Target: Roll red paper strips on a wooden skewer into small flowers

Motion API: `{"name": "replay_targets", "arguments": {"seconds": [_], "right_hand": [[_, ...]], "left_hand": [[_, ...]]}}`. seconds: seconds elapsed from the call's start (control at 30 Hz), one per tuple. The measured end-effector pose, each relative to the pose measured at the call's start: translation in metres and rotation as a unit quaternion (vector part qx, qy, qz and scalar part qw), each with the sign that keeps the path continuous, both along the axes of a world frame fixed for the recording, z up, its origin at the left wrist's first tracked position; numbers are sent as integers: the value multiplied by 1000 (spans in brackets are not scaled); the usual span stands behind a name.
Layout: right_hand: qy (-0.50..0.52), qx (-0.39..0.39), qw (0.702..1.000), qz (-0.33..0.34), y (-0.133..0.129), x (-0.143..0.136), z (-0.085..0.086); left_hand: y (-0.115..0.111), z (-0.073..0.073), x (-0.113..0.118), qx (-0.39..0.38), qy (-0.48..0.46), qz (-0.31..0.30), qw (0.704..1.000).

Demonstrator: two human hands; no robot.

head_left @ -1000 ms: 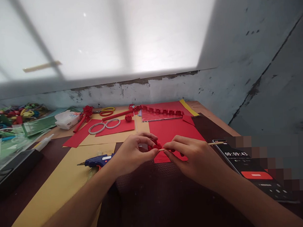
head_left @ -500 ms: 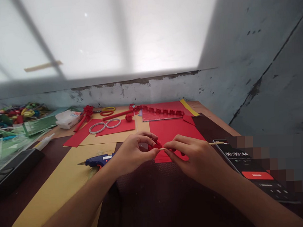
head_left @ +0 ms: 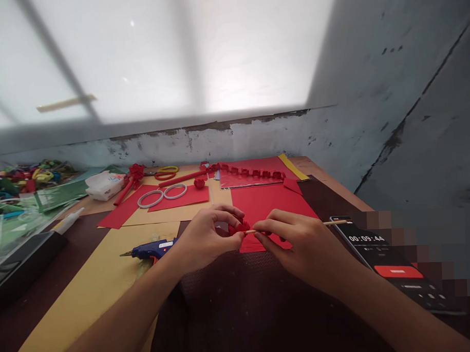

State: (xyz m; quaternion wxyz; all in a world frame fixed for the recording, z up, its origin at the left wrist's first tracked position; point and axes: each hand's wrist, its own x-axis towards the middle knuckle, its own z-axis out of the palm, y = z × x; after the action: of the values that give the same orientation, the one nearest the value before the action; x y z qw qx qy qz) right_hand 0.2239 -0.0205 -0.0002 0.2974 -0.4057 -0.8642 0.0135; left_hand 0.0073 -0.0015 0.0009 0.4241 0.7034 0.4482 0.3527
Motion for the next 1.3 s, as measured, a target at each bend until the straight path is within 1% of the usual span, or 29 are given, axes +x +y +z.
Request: {"name": "replay_targets", "arguments": {"seconds": [0.4, 0.9, 1.17, 1.3], "right_hand": [[-8, -5, 1000, -1, 0, 0, 0], [2, -5, 1000, 5, -1, -1, 2], [16, 26, 999, 14, -1, -2, 2], [16, 28, 999, 19, -1, -1, 3]], "left_hand": [[0, -3, -2, 16, -1, -7, 1000], [-1, 0, -4, 19, -3, -12, 1000], [-1, 2, -3, 12, -19, -7, 1000], [-2, 3, -3, 6, -23, -8, 1000]]}}
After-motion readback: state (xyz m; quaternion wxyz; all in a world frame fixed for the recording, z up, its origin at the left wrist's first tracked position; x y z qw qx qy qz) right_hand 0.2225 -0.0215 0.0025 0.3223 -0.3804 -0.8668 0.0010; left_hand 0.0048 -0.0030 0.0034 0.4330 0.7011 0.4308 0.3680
